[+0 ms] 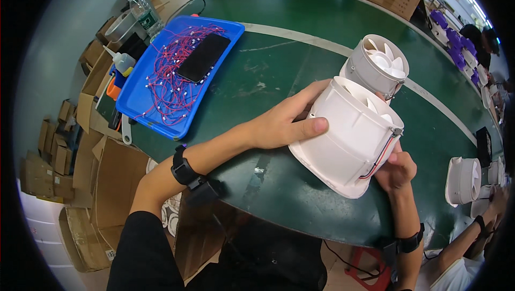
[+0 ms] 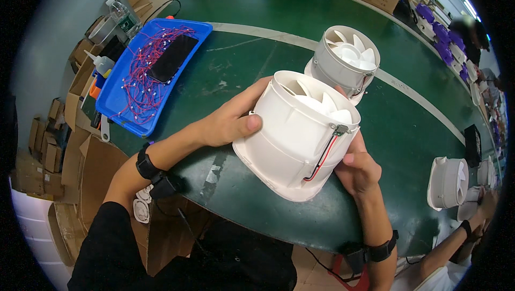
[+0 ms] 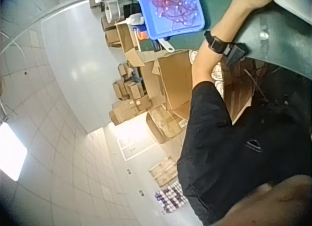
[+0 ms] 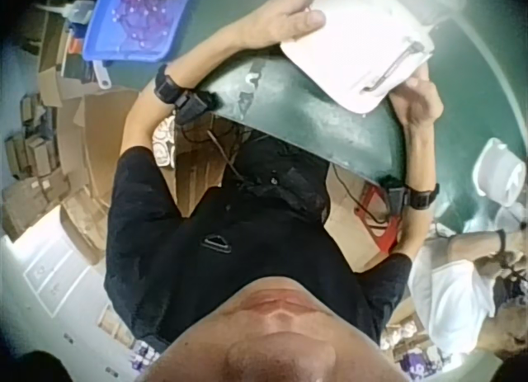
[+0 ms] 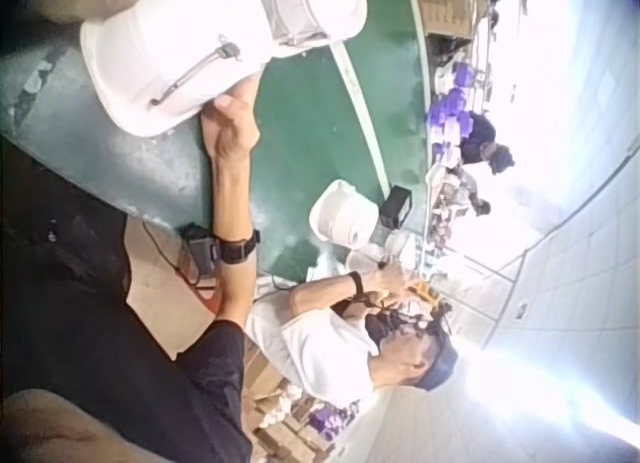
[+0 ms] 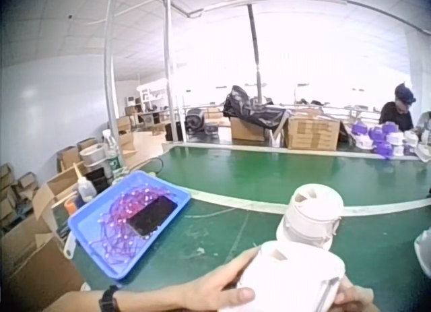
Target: The person assembles white fan units at a green workbench. They pick up fan housings and blades, align and snap the parts together, and place the completed units into a cardboard box. The process is repeated for several units.
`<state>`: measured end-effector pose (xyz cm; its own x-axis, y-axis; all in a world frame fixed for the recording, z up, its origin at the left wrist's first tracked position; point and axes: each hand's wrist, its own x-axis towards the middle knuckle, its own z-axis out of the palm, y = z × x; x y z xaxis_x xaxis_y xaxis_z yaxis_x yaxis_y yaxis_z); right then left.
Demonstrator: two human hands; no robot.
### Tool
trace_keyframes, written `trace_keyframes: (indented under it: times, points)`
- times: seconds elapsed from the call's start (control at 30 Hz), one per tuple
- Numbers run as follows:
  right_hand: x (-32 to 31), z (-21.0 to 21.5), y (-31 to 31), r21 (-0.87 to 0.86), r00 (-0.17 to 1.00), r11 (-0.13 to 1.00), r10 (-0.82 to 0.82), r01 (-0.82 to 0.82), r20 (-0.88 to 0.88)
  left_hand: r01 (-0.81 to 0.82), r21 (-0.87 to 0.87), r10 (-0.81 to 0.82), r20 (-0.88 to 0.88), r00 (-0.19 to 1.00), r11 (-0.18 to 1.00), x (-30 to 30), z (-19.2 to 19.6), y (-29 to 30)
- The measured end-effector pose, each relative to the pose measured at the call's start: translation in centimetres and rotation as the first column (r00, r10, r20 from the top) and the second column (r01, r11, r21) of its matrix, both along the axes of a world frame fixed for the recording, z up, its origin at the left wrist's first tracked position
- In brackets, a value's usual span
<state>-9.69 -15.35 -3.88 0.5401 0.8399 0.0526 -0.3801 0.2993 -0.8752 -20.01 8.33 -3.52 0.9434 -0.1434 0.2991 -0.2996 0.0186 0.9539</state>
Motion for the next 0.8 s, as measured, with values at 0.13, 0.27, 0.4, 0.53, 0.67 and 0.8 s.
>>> trace_keyframes:
  times: [0.13, 0.27, 0.4, 0.53, 0.67, 0.8]
  points:
    - [-0.2, 0.3, 0.4, 0.007, 1.000, 1.000, -0.005, 0.005, 0.002, 0.014, -0.007, -0.014, -0.005, 1.000, 1.000, 0.2, -0.4, 0.1]
    - [-0.1, 0.4, 0.5, -0.021, 1.000, 1.000, -0.004, 0.004, 0.020, 0.022, -0.009, -0.022, -0.038, 0.999, 1.000, 0.0, -0.2, 0.3]
    - [0.1, 0.5, 0.4, -0.025, 1.000, 0.999, 0.025, -0.025, 0.009, -0.033, 0.053, 0.034, -0.028, 0.999, 0.998, -0.2, 0.1, 0.1]
    - [0.1, 1.0, 0.2, -0.028, 0.999, 0.999, 0.035, -0.035, -0.014, -0.038, 0.070, 0.043, -0.071, 0.997, 0.997, -0.2, 0.4, 0.0]
    - [0.2, 0.9, 0.0, 0.008, 0.995, 0.995, 0.098, -0.098, -0.032, -0.054, 0.095, 0.062, -0.077, 0.995, 0.994, -0.2, 0.4, -0.2]
    - [0.6, 0.2, 0.3, 0.076, 0.989, 0.987, 0.142, -0.144, 0.031, -0.059, 0.156, 0.074, -0.096, 0.993, 0.986, -0.3, 0.5, -0.1]
